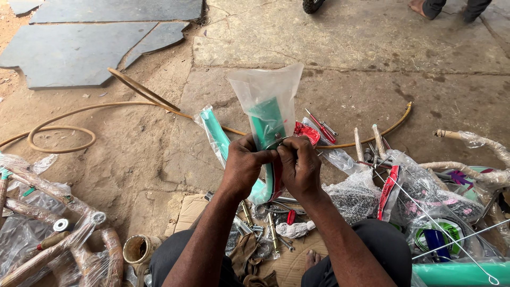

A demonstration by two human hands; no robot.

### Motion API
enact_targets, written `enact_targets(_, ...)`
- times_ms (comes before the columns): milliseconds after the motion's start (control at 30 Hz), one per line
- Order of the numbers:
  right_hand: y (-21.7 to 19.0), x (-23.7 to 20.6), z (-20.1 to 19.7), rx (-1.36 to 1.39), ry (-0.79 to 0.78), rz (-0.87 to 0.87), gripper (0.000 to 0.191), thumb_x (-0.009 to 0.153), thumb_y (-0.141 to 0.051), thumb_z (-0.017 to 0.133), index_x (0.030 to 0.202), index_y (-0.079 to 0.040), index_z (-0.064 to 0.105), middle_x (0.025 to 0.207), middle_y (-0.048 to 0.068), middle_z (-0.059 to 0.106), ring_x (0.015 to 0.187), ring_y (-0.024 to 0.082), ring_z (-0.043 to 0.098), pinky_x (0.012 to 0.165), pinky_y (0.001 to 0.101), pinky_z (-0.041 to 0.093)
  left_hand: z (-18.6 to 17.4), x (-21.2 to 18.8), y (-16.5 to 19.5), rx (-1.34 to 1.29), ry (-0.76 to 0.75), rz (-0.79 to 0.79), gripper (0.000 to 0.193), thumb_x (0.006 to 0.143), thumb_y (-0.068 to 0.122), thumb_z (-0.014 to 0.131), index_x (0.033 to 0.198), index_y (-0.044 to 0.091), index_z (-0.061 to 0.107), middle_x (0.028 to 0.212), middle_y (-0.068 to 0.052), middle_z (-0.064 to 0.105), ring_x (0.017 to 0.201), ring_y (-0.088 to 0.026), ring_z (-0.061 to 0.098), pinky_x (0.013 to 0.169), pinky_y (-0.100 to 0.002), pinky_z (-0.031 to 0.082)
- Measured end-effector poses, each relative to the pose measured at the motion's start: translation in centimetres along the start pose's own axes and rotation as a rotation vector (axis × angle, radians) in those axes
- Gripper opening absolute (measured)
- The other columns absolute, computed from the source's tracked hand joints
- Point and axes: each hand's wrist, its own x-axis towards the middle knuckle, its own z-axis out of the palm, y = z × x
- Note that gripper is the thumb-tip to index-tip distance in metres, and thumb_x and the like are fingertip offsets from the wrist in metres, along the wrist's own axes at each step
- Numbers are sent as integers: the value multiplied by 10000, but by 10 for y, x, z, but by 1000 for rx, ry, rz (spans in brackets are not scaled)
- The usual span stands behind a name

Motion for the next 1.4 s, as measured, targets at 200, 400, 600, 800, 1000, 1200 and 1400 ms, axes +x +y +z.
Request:
enact_targets(200, -4, -1, 0, -17, 12, 0, 107, 1060, -75, 619, 1113, -20, 544, 971, 129, 623, 839, 264, 666, 716, 385, 547, 0, -1, 1, -6, -76, 0, 242, 854, -35, 710, 1095, -42, 696, 973, -115, 770, 865, -165, 727, 851, -325, 599)
enact_targets(400, 2, -7, 8, -144, 22, 49, 145, 1071, -114, 622, 1024, -30, 513, 900, 121, 613, 777, 271, 649, 666, 413, 517, -1, -1, 0, 25, -118, 4, 239, 861, -17, 722, 1098, -50, 715, 992, -108, 773, 880, -155, 725, 847, -320, 603)
enact_targets(600, 5, -1, 2, -6, -4, 91, 134, 1049, -118, 647, 1061, -23, 552, 922, 110, 631, 771, 227, 661, 662, 364, 534, -2, 2, -2, 14, -64, 43, 221, 852, -15, 739, 1066, -62, 707, 968, -124, 774, 856, -163, 731, 841, -326, 606)
enact_targets(800, -4, -2, -1, 29, -3, 30, 105, 1051, -79, 624, 1113, -17, 567, 975, 107, 638, 814, 216, 683, 682, 347, 560, -3, 1, 0, 6, -77, 30, 235, 843, -28, 723, 1076, -60, 714, 967, -118, 774, 856, -159, 729, 844, -324, 602)
enact_targets(1000, 5, -8, 9, -65, 0, 72, 147, 1055, -120, 663, 1007, -39, 550, 879, 83, 628, 759, 182, 657, 645, 348, 523, -6, 2, -1, 13, -73, 15, 244, 853, -29, 706, 1094, -59, 722, 978, -125, 773, 857, -169, 720, 844, -343, 599)
enact_targets(1200, 6, -10, 3, 136, -17, 286, 168, 1057, -191, 650, 1021, -30, 618, 885, 65, 656, 763, 157, 658, 657, 324, 553, -20, 3, 1, -13, -122, 45, 300, 827, -19, 748, 1125, -44, 721, 1040, -126, 785, 950, -193, 740, 962, -356, 581)
enact_targets(1400, -2, -2, -4, 87, -87, 221, 194, 1024, -202, 683, 1072, -19, 640, 966, 81, 671, 849, 156, 698, 714, 311, 594, -28, 3, 0, -22, -110, 44, 299, 841, 38, 789, 1124, -31, 719, 1052, -132, 784, 974, -206, 743, 966, -403, 582)
